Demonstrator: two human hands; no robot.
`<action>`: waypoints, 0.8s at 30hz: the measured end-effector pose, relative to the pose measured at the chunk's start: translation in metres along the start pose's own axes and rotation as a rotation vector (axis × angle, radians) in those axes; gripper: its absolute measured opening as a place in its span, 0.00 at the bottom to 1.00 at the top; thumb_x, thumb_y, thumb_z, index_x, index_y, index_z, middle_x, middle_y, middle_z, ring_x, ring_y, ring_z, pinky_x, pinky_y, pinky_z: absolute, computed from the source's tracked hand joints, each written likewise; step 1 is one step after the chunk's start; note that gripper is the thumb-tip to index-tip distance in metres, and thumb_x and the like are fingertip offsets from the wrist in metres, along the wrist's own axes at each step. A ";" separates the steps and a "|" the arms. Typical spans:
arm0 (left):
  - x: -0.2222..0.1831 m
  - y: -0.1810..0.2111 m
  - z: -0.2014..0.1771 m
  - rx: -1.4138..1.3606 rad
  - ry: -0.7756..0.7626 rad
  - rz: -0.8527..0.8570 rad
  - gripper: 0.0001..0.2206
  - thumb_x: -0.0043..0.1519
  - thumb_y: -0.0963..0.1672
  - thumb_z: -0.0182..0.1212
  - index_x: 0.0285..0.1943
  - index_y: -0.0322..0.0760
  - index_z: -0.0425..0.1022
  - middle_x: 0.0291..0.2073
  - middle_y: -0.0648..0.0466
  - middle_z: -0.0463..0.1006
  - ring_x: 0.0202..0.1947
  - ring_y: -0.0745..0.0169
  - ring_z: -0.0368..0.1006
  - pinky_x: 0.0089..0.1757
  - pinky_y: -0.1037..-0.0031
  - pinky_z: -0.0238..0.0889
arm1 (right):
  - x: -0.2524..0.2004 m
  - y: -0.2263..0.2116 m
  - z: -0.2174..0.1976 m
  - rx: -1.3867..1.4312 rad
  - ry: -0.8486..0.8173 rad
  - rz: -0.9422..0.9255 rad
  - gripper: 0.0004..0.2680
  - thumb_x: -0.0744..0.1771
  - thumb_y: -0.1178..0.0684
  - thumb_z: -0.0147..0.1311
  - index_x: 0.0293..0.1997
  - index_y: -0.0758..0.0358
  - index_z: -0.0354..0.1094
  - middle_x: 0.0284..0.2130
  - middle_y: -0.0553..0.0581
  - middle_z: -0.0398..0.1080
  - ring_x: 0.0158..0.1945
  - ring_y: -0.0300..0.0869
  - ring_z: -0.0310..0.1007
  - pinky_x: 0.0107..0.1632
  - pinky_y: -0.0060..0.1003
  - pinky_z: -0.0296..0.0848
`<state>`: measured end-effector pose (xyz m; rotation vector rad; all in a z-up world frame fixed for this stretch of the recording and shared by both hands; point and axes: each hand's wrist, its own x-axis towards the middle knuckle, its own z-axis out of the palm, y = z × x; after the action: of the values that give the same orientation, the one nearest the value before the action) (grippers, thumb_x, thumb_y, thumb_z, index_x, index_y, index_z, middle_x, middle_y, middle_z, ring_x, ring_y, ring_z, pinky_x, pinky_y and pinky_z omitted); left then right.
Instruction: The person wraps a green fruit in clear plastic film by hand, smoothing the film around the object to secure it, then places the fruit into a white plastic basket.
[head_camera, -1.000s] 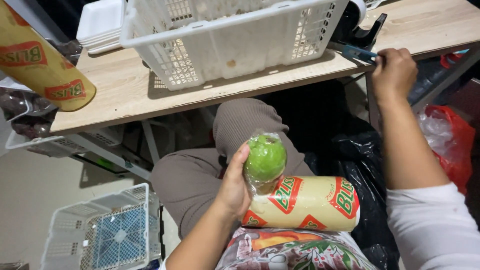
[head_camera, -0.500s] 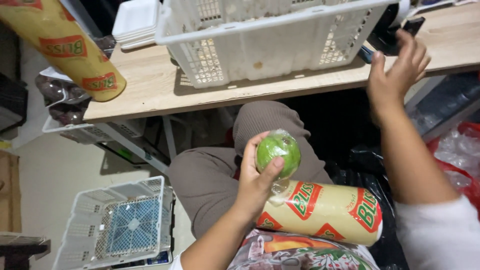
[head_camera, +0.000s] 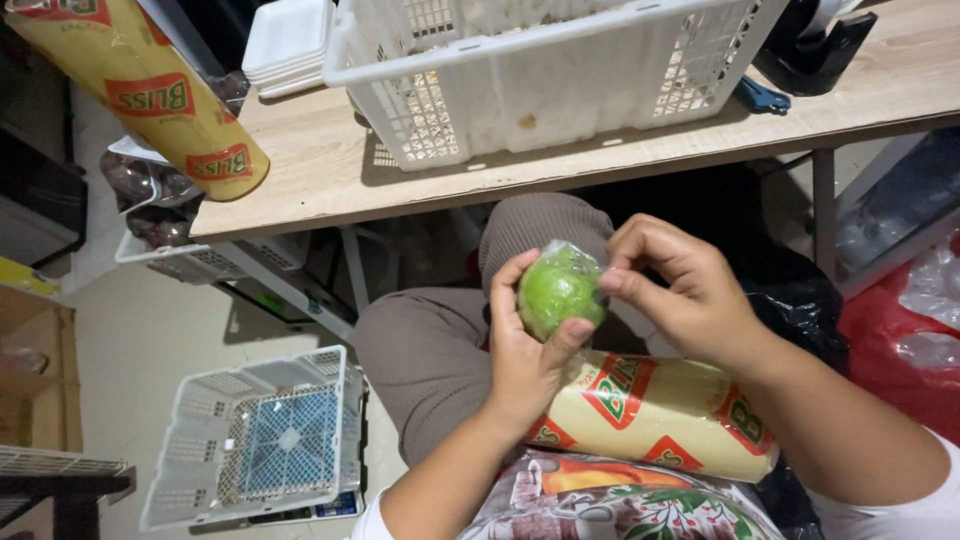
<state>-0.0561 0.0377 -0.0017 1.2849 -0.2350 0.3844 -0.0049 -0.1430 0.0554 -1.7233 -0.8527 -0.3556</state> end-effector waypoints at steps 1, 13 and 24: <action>0.000 0.000 0.001 -0.077 -0.051 -0.001 0.47 0.48 0.54 0.79 0.71 0.35 0.53 0.61 0.39 0.68 0.59 0.53 0.67 0.57 0.65 0.68 | -0.002 0.003 0.000 0.167 -0.003 0.051 0.05 0.66 0.56 0.61 0.30 0.62 0.71 0.28 0.54 0.71 0.33 0.41 0.67 0.43 0.35 0.68; 0.002 0.054 0.000 0.390 -0.304 0.471 0.38 0.45 0.50 0.81 0.63 0.36 0.66 0.58 0.42 0.75 0.59 0.46 0.74 0.61 0.58 0.68 | -0.011 -0.029 -0.007 0.512 -0.015 0.030 0.05 0.65 0.55 0.59 0.31 0.64 0.69 0.28 0.58 0.68 0.32 0.40 0.67 0.39 0.34 0.68; 0.001 0.045 -0.015 0.748 -0.402 0.567 0.43 0.48 0.51 0.82 0.68 0.42 0.55 0.63 0.50 0.75 0.64 0.52 0.75 0.60 0.57 0.64 | -0.015 -0.029 -0.006 0.259 -0.149 0.080 0.04 0.68 0.57 0.52 0.34 0.62 0.69 0.35 0.54 0.66 0.40 0.39 0.67 0.47 0.32 0.66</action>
<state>-0.0743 0.0623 0.0347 2.0300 -0.8656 0.7362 -0.0345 -0.1510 0.0688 -1.5499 -0.8928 -0.0597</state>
